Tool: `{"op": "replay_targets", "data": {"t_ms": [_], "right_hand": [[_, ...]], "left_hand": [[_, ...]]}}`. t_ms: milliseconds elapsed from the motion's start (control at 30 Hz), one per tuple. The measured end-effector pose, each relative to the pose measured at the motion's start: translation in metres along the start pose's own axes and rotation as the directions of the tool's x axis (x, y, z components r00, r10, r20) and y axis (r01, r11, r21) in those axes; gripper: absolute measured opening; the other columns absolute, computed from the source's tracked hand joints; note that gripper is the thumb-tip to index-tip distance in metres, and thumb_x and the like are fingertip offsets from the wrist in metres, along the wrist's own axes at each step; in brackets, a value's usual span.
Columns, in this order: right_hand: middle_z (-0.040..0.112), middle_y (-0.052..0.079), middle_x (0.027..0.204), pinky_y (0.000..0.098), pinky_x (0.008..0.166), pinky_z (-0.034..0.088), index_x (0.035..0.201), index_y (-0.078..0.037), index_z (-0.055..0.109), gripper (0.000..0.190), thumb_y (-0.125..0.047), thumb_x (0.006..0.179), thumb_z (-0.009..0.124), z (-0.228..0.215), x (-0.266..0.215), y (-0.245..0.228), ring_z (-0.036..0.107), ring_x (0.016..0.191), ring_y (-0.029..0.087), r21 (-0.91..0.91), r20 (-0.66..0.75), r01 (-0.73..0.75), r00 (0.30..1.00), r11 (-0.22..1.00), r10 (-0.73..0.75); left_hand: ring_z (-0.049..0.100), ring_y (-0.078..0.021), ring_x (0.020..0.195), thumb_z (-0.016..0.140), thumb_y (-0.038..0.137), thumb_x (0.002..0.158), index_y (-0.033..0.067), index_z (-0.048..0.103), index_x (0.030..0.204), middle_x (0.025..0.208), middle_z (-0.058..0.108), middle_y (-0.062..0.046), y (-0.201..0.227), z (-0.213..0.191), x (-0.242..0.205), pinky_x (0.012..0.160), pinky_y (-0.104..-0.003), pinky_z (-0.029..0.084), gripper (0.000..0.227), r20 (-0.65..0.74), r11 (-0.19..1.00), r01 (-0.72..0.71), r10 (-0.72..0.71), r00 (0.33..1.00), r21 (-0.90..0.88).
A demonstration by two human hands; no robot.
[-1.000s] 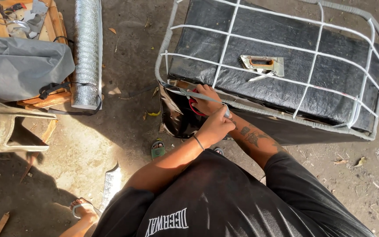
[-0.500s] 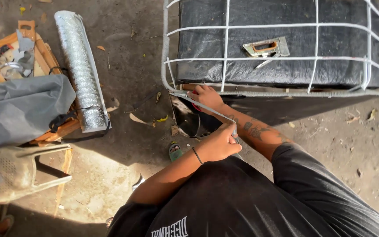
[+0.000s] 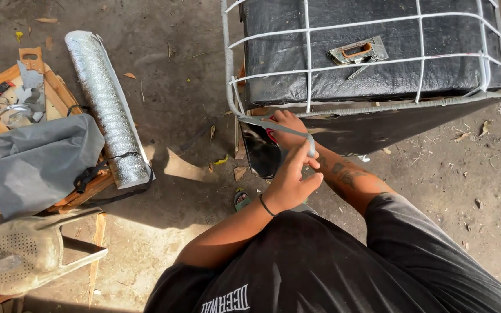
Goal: Stapling a black plastic sheet onto a metal-caged container and trimming the excess with scissors
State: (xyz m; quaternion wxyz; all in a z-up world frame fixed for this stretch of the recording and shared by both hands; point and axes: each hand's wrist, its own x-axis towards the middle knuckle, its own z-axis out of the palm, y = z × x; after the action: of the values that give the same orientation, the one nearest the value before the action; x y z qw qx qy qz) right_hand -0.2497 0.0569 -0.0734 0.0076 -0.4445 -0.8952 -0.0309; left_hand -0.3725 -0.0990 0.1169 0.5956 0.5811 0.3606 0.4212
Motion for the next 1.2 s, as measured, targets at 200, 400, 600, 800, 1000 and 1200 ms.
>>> {"op": "replay_targets", "data": {"t_ms": [200,400,600,800,1000,1200], "right_hand": [[0.054,-0.001,0.111,0.0423,0.102,0.045,0.129,-0.033,0.066,0.063,-0.053,0.072,0.084,-0.005,-0.005,0.010,0.054,0.107,0.023,-0.034,0.098,-0.105,0.989,0.994,0.108],[0.053,0.000,0.113,0.0407,0.101,0.042,0.114,-0.024,0.071,0.049,-0.050,0.074,0.082,0.006,0.019,-0.008,0.052,0.107,0.024,-0.052,0.164,-0.040,0.985,0.998,0.048],[0.051,0.003,0.114,0.0398,0.097,0.041,0.107,-0.019,0.073,0.035,-0.043,0.082,0.077,0.009,0.011,-0.012,0.052,0.106,0.025,-0.103,0.083,0.019,0.996,0.995,-0.011],[0.051,0.004,0.114,0.0412,0.094,0.042,0.118,-0.018,0.066,0.042,-0.041,0.085,0.078,-0.012,0.010,-0.027,0.051,0.108,0.026,-0.133,-0.027,0.045,0.998,0.990,-0.049],[0.050,0.003,0.112,0.0393,0.090,0.040,0.115,-0.021,0.066,0.030,-0.040,0.092,0.072,0.004,0.027,-0.039,0.050,0.102,0.024,-0.204,-0.015,0.037,0.999,0.978,-0.041],[0.055,0.007,0.103,0.0425,0.069,0.048,0.124,-0.019,0.063,0.021,-0.026,0.105,0.056,0.013,0.033,-0.039,0.055,0.082,0.031,-0.201,-0.147,0.071,0.984,0.977,-0.102]], "left_hand": [[0.060,-0.0285,0.117,0.064,0.007,0.086,-0.0157,0.028,0.151,0.120,0.052,-0.019,-0.039,0.002,0.008,0.109,-0.042,0.046,0.078,-0.110,0.986,-0.165,0.161,0.981,-0.036],[0.059,-0.0297,0.120,0.065,0.008,0.085,-0.0193,0.025,0.151,0.123,0.052,-0.021,-0.027,-0.002,0.003,0.110,-0.043,0.044,0.082,-0.071,0.989,-0.141,0.137,0.988,-0.051],[0.058,-0.0309,0.121,0.067,0.011,0.085,-0.0183,0.025,0.152,0.121,0.052,-0.019,-0.017,-0.007,-0.002,0.111,-0.043,0.043,0.084,-0.020,0.992,-0.111,0.110,0.994,-0.058],[0.058,-0.0297,0.121,0.068,0.012,0.083,-0.0199,0.025,0.151,0.124,0.052,-0.020,-0.025,-0.005,-0.006,0.112,-0.042,0.043,0.087,-0.014,0.991,-0.111,0.110,0.994,-0.071],[0.055,-0.0321,0.125,0.067,0.013,0.083,-0.0207,0.025,0.151,0.122,0.052,-0.019,-0.018,-0.007,-0.009,0.113,-0.042,0.042,0.087,0.017,0.994,-0.103,0.103,0.994,-0.047],[0.059,-0.0189,0.114,0.059,0.014,0.088,0.0039,0.042,0.141,0.113,0.050,-0.007,-0.015,-0.011,-0.010,0.070,-0.027,0.047,0.057,0.056,0.997,-0.080,0.080,0.995,-0.002]]}}
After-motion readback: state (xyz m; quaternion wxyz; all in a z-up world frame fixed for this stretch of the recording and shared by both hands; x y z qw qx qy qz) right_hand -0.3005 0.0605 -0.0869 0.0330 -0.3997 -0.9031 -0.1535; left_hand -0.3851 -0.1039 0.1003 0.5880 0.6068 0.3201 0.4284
